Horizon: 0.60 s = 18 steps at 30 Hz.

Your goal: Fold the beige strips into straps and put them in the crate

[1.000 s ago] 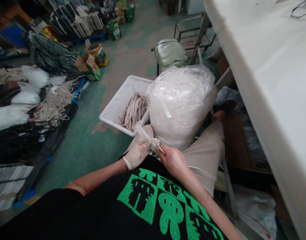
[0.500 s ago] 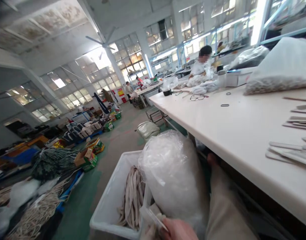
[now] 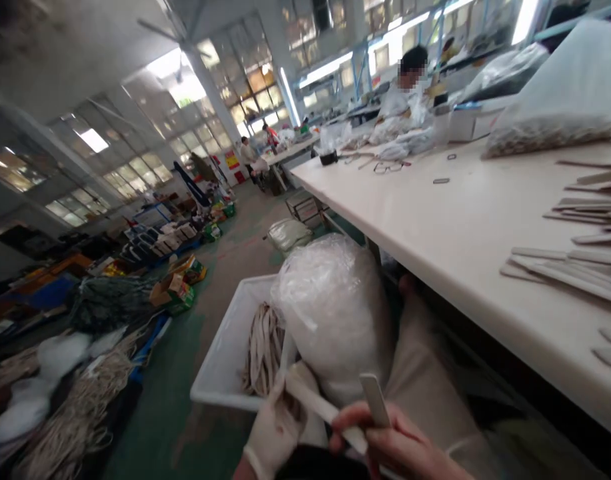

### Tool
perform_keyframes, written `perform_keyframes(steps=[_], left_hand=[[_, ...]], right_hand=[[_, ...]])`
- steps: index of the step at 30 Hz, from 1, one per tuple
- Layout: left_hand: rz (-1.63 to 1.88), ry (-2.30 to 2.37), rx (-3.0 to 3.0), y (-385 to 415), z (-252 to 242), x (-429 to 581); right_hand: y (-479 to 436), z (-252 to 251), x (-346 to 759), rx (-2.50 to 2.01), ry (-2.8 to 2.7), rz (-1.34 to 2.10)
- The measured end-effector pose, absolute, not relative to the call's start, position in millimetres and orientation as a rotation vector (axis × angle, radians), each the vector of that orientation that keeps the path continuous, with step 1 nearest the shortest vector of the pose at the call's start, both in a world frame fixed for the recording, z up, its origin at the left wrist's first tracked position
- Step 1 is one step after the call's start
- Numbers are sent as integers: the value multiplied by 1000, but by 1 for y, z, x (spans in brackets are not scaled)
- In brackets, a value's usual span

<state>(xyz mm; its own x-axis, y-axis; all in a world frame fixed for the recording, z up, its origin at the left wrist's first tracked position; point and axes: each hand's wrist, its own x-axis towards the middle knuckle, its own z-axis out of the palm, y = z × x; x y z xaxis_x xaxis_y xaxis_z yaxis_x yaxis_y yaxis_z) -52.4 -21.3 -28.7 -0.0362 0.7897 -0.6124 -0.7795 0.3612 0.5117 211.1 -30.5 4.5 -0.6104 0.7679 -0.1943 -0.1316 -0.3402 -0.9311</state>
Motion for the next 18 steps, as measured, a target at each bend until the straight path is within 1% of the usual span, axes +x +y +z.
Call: perform_keyframes(steps=[4,6,10,13,15,18], left_hand=[[1185,1027,-147,-26,1,-45],[1181,1029,-189,-23,5,-46],[1147,976,-238,-25,7,-45],[1115,944,-250,-27,7,-43],[1088,924,-248,-28,7,-43],[1051,907,-233,-28,3,-42]], right_hand=[[-36,32,213,-911,-1612,1843],[-32,40,211,-937,-1732,1648],[-25,48,210,-950,-1899,1134],[-22,52,210,-843,-1944,866],[-20,52,207,-753,-1971,773],[-14,44,197,-656,-2040,753]])
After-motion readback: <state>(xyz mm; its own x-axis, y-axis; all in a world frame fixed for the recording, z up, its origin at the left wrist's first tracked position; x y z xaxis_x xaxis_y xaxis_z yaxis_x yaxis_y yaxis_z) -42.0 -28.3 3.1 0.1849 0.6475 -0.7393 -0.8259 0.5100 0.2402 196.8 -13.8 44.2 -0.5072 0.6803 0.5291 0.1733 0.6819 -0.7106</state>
